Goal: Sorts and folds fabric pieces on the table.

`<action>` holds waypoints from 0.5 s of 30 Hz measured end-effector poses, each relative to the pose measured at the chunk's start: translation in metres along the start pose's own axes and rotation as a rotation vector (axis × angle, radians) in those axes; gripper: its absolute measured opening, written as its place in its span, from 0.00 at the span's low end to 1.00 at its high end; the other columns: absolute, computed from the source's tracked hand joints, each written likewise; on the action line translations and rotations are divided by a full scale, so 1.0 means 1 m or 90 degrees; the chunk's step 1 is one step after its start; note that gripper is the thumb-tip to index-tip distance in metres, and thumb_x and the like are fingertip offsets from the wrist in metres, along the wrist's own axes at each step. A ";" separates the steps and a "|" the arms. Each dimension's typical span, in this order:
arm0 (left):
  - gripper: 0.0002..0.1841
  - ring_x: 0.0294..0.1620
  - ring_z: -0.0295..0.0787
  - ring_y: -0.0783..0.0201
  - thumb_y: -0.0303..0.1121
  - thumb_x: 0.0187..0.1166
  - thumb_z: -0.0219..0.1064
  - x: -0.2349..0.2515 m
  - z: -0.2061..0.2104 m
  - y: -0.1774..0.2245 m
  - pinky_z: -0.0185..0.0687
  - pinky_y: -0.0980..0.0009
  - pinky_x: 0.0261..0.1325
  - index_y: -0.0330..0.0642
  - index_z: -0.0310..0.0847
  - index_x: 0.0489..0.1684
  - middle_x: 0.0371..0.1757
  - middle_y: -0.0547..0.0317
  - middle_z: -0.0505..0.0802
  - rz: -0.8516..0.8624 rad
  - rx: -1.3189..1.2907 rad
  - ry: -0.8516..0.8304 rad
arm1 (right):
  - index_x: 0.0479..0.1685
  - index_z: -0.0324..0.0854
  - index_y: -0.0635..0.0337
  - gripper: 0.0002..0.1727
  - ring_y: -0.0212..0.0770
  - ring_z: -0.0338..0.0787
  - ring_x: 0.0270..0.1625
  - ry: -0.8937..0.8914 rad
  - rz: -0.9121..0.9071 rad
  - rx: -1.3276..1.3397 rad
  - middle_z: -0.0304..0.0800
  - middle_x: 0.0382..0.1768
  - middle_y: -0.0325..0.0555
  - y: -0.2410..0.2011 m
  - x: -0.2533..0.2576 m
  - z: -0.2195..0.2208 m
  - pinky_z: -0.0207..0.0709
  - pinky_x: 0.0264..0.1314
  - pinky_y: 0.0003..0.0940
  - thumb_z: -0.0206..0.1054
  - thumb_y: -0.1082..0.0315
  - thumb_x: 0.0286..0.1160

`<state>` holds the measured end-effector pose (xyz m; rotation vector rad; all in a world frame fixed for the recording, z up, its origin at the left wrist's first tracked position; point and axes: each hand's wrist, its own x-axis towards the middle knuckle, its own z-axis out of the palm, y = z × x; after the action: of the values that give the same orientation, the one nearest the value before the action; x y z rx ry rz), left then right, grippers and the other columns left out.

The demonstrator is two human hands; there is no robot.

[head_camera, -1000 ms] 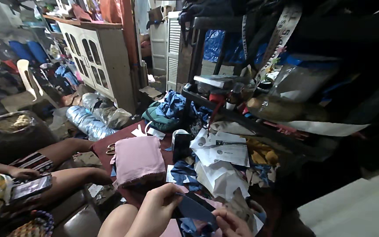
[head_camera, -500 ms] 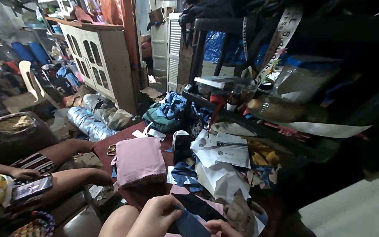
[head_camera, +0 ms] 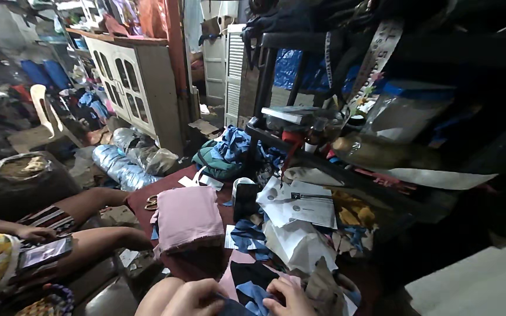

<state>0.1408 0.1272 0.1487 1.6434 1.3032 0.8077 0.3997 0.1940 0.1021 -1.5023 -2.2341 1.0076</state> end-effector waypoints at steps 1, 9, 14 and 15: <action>0.10 0.43 0.92 0.63 0.27 0.81 0.66 0.001 -0.006 -0.007 0.86 0.63 0.54 0.30 0.88 0.52 0.42 0.48 0.95 -0.026 0.010 0.005 | 0.47 0.87 0.78 0.15 0.68 0.85 0.59 0.015 -0.006 0.031 0.88 0.48 0.72 0.002 -0.003 0.000 0.73 0.69 0.61 0.71 0.70 0.74; 0.11 0.45 0.91 0.60 0.30 0.83 0.65 0.014 -0.024 -0.013 0.85 0.57 0.55 0.34 0.88 0.53 0.44 0.49 0.94 -0.132 0.049 0.083 | 0.54 0.77 0.77 0.13 0.27 0.89 0.42 0.267 0.006 0.332 0.88 0.42 0.47 0.015 -0.033 -0.007 0.85 0.51 0.27 0.66 0.77 0.75; 0.11 0.47 0.92 0.54 0.30 0.83 0.65 0.026 -0.016 -0.005 0.84 0.55 0.59 0.31 0.88 0.52 0.45 0.44 0.94 -0.097 0.115 0.103 | 0.53 0.79 0.71 0.10 0.19 0.89 0.43 0.295 -0.001 0.433 0.89 0.41 0.33 0.012 -0.036 -0.013 0.84 0.53 0.22 0.60 0.80 0.76; 0.11 0.47 0.92 0.54 0.30 0.83 0.65 0.026 -0.016 -0.005 0.84 0.55 0.59 0.31 0.88 0.51 0.45 0.43 0.94 -0.088 0.116 0.115 | 0.52 0.79 0.69 0.10 0.20 0.89 0.43 0.310 0.003 0.450 0.90 0.40 0.32 0.012 -0.036 -0.013 0.85 0.53 0.22 0.59 0.81 0.76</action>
<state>0.1311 0.1563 0.1505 1.6281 1.6406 0.7871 0.4305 0.1698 0.1090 -1.2422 -1.3386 1.1178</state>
